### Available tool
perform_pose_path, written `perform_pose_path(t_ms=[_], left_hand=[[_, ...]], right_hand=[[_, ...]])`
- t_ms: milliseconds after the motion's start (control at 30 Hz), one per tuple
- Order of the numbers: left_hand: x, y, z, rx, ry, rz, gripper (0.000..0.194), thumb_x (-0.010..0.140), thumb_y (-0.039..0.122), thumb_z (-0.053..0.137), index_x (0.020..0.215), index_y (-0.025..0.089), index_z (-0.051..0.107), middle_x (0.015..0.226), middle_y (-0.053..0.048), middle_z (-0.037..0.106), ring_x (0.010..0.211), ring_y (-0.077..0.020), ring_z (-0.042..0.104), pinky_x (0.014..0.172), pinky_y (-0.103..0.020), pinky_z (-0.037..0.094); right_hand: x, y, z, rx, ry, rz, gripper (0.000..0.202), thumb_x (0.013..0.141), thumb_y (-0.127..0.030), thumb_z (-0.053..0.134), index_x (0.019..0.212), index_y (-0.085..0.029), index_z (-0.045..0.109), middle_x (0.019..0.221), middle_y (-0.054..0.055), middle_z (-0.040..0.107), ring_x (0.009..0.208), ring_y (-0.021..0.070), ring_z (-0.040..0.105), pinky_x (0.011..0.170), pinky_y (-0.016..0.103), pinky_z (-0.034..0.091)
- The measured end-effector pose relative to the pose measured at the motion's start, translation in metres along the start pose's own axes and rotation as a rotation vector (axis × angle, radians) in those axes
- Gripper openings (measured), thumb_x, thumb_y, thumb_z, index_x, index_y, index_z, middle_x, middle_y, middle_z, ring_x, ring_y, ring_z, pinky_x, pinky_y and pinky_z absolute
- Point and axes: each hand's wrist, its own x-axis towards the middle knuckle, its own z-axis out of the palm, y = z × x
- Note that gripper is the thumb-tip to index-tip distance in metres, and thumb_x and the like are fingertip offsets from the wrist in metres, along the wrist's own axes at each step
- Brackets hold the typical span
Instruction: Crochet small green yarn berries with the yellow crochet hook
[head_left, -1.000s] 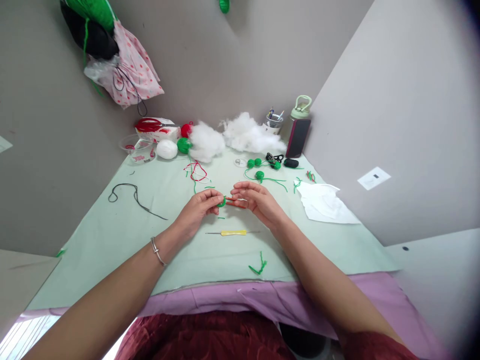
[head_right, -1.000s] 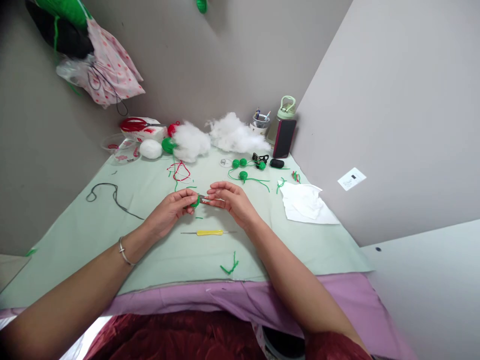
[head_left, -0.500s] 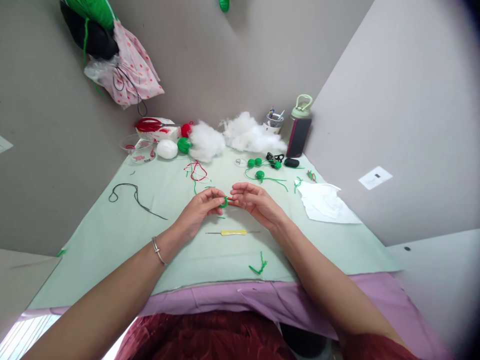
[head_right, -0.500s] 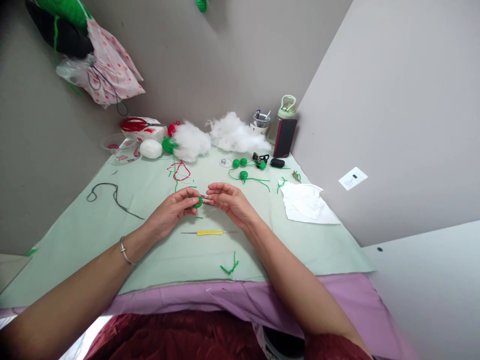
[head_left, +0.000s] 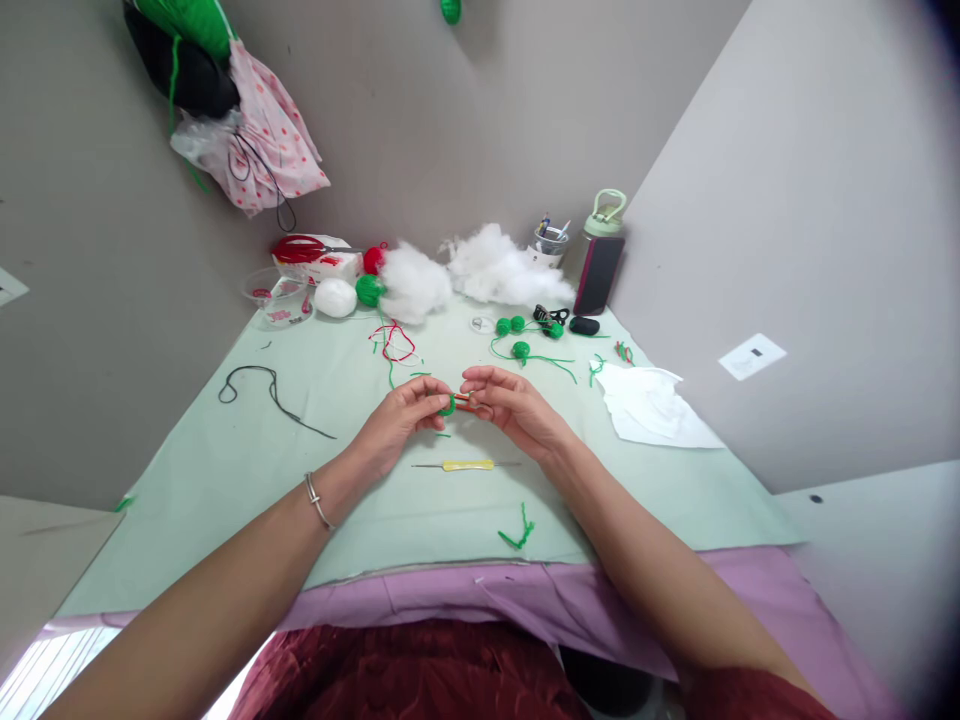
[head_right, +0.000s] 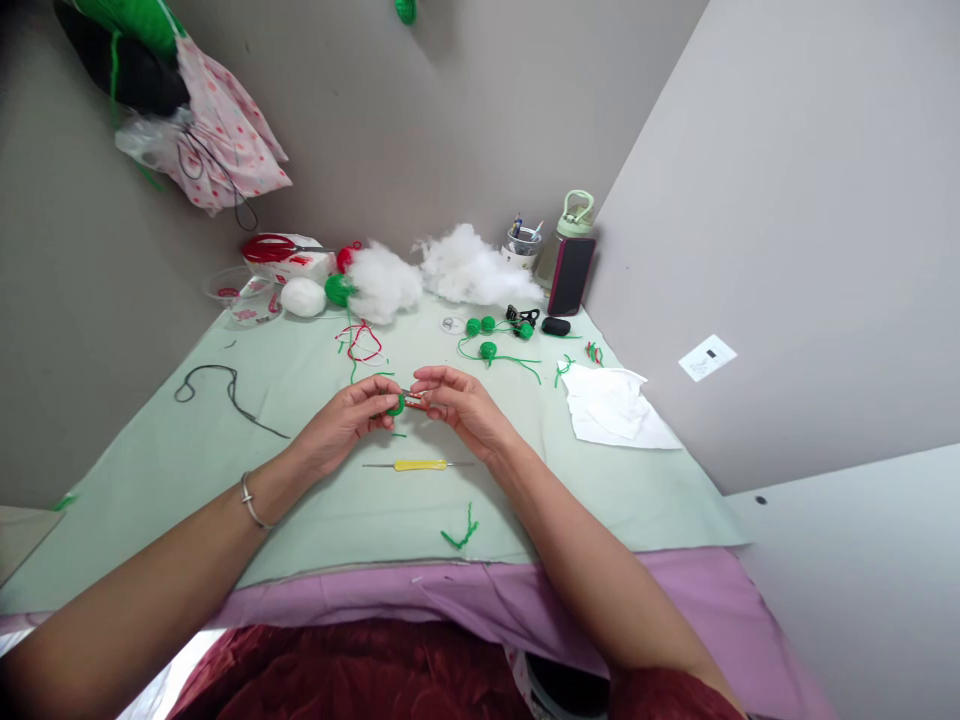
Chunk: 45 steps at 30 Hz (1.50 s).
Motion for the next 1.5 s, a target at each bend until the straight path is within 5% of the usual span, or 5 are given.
perform_pose_path(t_ms=[333,667,1000,1500], left_hand=[[0.001,0.001,-0.003,-0.133,-0.022,-0.019,0.024,0.075,0.03,0.087,0.088,0.018,0.071,0.081,0.003,0.064,0.063,-0.0083,0.057,0.065,-0.022,0.05],[0.003,0.0,-0.005,-0.179,-0.027,-0.021,0.03,0.074,0.028,0.089,0.098,0.014,0.077,0.086,0.0,0.065,0.064,-0.0068,0.057,0.064,-0.02,0.051],[0.001,0.003,-0.002,-0.114,-0.049,-0.034,0.026,0.072,0.031,0.089,0.087,0.015,0.075,0.083,0.001,0.065,0.065,-0.0081,0.055,0.067,-0.023,0.049],[0.0,0.002,0.001,0.032,-0.041,0.001,0.019,0.073,0.033,0.083,0.077,0.018,0.072,0.083,-0.001,0.066,0.073,-0.0129,0.054,0.066,-0.026,0.045]], right_hand=[[-0.001,-0.003,0.002,0.041,0.003,0.035,0.029,0.064,-0.023,0.086,0.092,-0.018,0.077,0.068,-0.003,0.067,0.054,0.0063,0.042,0.05,0.022,0.031],[0.001,0.001,-0.003,0.059,-0.003,0.039,0.033,0.065,-0.021,0.086,0.096,-0.017,0.076,0.072,-0.002,0.067,0.056,0.0065,0.041,0.051,0.024,0.029],[-0.004,-0.004,0.004,-0.046,-0.009,0.013,0.029,0.067,-0.027,0.085,0.092,-0.019,0.075,0.072,-0.001,0.07,0.056,0.0076,0.041,0.054,0.026,0.03],[-0.006,0.004,0.009,-0.392,-0.02,-0.195,0.023,0.077,-0.03,0.074,0.097,-0.02,0.073,0.081,0.002,0.074,0.061,0.011,0.051,0.057,0.027,0.038]])
